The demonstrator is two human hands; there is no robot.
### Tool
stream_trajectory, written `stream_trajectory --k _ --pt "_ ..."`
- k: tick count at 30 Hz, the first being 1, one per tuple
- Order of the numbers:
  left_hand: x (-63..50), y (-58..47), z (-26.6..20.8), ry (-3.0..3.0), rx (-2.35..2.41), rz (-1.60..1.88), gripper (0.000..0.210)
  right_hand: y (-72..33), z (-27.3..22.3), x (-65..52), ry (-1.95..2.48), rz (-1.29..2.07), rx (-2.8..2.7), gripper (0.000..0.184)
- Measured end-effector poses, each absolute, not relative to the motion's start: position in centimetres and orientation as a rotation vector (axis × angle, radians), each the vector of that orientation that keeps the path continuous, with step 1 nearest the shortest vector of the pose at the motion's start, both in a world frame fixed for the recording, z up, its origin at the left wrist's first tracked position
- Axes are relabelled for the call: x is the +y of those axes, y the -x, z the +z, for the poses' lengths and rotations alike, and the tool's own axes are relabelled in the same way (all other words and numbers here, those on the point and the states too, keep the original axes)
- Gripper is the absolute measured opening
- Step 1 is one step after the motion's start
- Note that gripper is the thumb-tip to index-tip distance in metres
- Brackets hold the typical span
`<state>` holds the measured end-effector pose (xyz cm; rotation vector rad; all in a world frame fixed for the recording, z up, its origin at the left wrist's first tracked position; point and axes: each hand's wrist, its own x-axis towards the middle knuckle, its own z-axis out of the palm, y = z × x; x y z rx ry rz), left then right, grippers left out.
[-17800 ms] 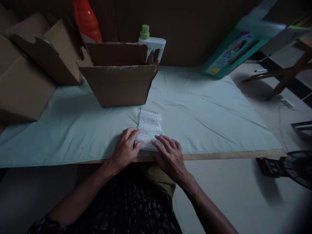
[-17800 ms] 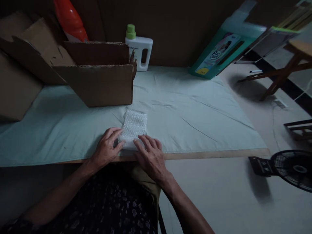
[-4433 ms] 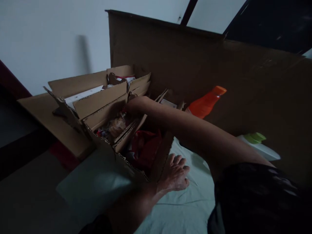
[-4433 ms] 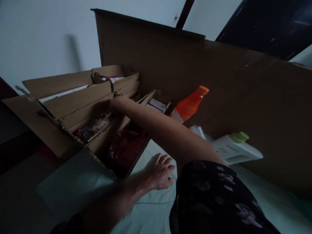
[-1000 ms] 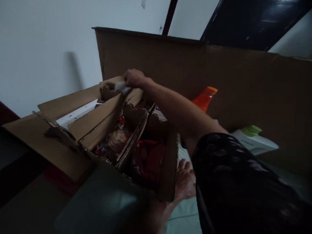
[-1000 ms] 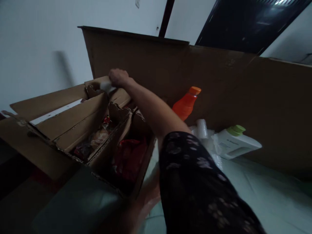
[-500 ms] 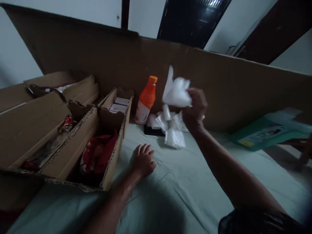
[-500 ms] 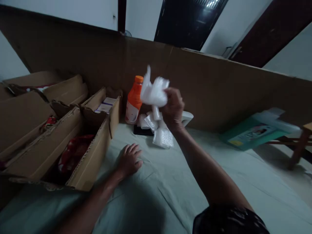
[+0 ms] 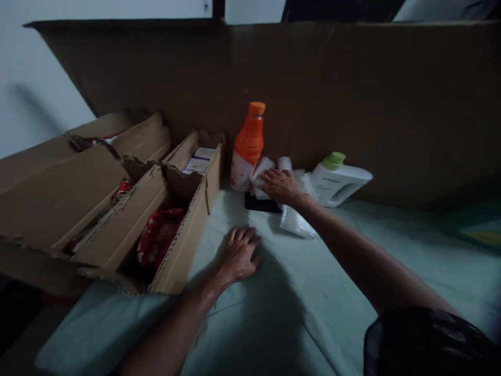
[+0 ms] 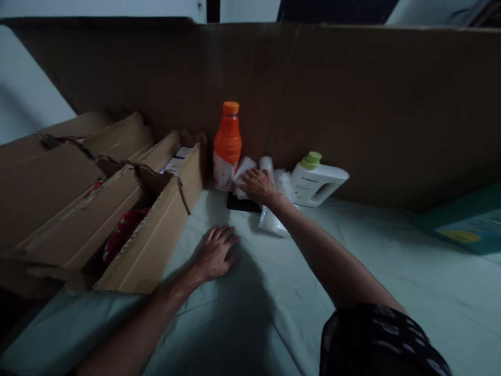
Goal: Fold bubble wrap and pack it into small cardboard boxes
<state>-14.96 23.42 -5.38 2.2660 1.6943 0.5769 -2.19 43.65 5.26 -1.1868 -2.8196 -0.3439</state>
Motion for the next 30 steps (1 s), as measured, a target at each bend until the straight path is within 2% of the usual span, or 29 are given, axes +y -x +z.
stream_trajectory --k 3,6,10,12,16,20,25,30 --pt "23.6 15.2 -5.3 -2.301 1.689 0.558 0.05 2.2 6.3 42.9 1.164 -0.33 -2.751 0.038" --pt "23.6 15.2 -4.9 -2.325 1.706 0.541 0.052 3.1 8.7 38.5 1.034 -0.132 -2.709 0.042" --pt "22.8 14.7 -3.5 -2.314 1.797 0.557 0.048 8.3 11.8 30.9 0.719 0.173 -2.793 0.07" --pt "21.3 14.5 -2.8 -2.307 1.86 0.557 0.047 11.6 13.0 28.3 0.599 0.153 -2.887 0.073" --pt "15.9 15.0 -2.4 -2.317 1.885 0.586 0.046 16.0 14.7 26.5 0.622 0.039 -3.001 0.053" --pt "8.3 16.1 -3.5 -2.112 1.971 0.995 0.035 15.8 15.7 26.0 0.695 -0.014 -2.98 0.03" --pt "0.5 18.6 -5.0 -1.504 2.246 1.617 0.023 11.6 15.8 22.0 0.794 -0.048 -2.938 0.03" --pt "-2.4 20.7 -6.0 -1.162 2.411 1.708 0.03 2.9 14.1 12.6 0.773 0.061 -2.768 0.032"
